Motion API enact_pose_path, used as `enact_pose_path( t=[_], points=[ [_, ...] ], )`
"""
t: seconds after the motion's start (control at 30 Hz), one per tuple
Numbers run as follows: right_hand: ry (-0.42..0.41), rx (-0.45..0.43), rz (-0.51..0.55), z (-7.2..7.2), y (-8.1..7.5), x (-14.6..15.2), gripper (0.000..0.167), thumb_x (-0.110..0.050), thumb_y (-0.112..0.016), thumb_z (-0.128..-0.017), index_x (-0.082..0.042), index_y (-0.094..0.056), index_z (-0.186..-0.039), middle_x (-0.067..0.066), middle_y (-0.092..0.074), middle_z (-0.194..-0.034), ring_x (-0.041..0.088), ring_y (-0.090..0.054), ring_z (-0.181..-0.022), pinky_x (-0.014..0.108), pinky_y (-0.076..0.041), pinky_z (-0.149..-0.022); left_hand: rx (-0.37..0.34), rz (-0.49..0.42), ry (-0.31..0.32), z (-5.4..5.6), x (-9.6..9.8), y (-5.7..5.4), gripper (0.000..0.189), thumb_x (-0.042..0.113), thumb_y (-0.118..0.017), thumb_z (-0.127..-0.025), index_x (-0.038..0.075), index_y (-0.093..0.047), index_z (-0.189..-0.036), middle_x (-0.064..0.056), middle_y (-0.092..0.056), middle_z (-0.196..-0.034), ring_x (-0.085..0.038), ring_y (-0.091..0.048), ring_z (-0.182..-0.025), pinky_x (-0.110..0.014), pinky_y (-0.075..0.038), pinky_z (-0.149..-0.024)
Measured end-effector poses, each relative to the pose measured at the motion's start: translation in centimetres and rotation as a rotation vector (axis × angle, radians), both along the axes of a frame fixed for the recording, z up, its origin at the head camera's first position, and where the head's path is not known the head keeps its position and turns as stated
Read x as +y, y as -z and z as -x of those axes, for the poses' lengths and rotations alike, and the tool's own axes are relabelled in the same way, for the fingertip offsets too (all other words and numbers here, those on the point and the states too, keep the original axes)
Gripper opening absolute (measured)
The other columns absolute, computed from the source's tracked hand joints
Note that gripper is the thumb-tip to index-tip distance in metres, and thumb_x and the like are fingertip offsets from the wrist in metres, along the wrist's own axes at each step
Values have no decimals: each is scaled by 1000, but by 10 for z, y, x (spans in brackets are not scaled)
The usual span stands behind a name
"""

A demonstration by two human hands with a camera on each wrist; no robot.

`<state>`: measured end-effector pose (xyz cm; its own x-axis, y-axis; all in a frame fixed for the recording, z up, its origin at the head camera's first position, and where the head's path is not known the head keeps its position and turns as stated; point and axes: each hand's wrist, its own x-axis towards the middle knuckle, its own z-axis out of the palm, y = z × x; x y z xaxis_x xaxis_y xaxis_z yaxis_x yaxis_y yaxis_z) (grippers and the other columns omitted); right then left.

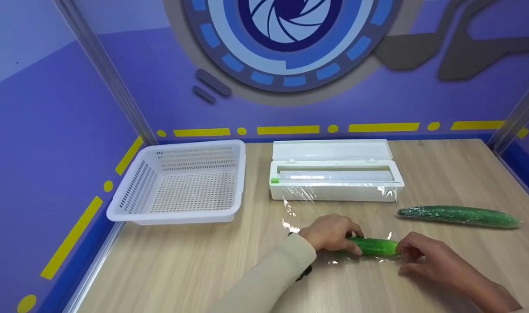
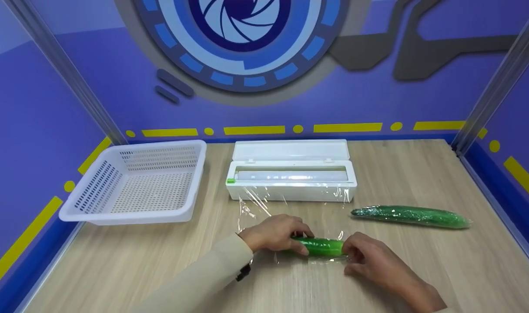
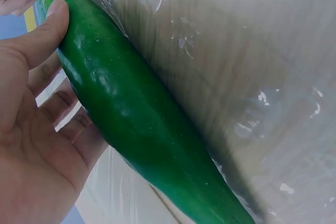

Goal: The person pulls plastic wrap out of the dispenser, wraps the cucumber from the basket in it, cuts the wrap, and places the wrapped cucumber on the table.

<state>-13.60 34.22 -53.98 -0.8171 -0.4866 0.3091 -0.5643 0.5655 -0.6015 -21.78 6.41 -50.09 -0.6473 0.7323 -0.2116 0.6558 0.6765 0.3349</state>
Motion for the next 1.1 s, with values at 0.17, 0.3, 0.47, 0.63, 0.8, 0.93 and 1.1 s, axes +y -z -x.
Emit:
enact_pose_path(
  t=[0.17, 0.3, 0.47, 0.63, 0.8, 0.93, 1.1],
  points=[
    [80, 120, -113, -1, 0, -7, 44, 6, -93, -74, -24, -70, -96, -16, -62, -94, -1, -59, -82, 20, -53, -66, 28, 1, 9, 1, 1, 0, 37, 46, -82, -93, 30, -78, -127, 15, -72, -108, 2, -59, -92, -17, -45, -79],
    [108, 99, -167, -2, -5, -6, 36, 4, -90, -79, -24, -74, -94, -17, -62, -95, -2, -59, -83, 23, -56, -67, 29, 8, 6, 1, -1, 0, 37, 46, -82, -94, 31, -78, -127, 14, -70, -108, 2, -58, -91, -17, -45, -79],
    [107, 156, -186, -2, -10, -4, 37, 8, -90, -76, -22, -76, -94, -16, -66, -93, -3, -60, -81, 21, -57, -67, 28, 8, 0, 1, -2, 0, 38, 46, -82, -94, 31, -78, -127, 14, -69, -106, 1, -57, -90, -17, -44, -78],
    [21, 317, -160, 2, -12, 0, 38, 11, -87, -77, -19, -72, -94, -15, -64, -93, -2, -61, -82, 12, -50, -72, 18, 9, -10, 1, -2, 0, 39, 46, -82, -93, 31, -77, -129, 14, -69, -107, 0, -57, -90, -17, -44, -79],
    [17, 396, -154, 7, -12, 3, 15, -9, -78, -95, -20, -69, -96, -15, -62, -94, -1, -59, -81, 12, -47, -71, 43, 22, 17, 0, 1, -1, 40, 46, -82, -94, 30, -77, -130, 14, -70, -109, 1, -58, -93, -17, -45, -81],
    [36, 405, -177, 14, -9, 3, 43, 13, -87, -76, -20, -67, -96, -13, -62, -93, 1, -59, -81, 11, -47, -71, 48, 25, 29, 0, 2, -1, 39, 45, -82, -94, 30, -78, -130, 16, -72, -107, 1, -57, -91, -17, -44, -81],
    [-48, 472, -121, 29, -4, 7, 14, -20, -60, -108, -16, -67, -96, -11, -63, -94, 5, -61, -82, 11, -47, -75, 50, 23, 37, -1, 3, 0, 41, 43, -82, -94, 32, -77, -132, 19, -75, -109, 3, -53, -87, -15, -43, -78]
  ],
)
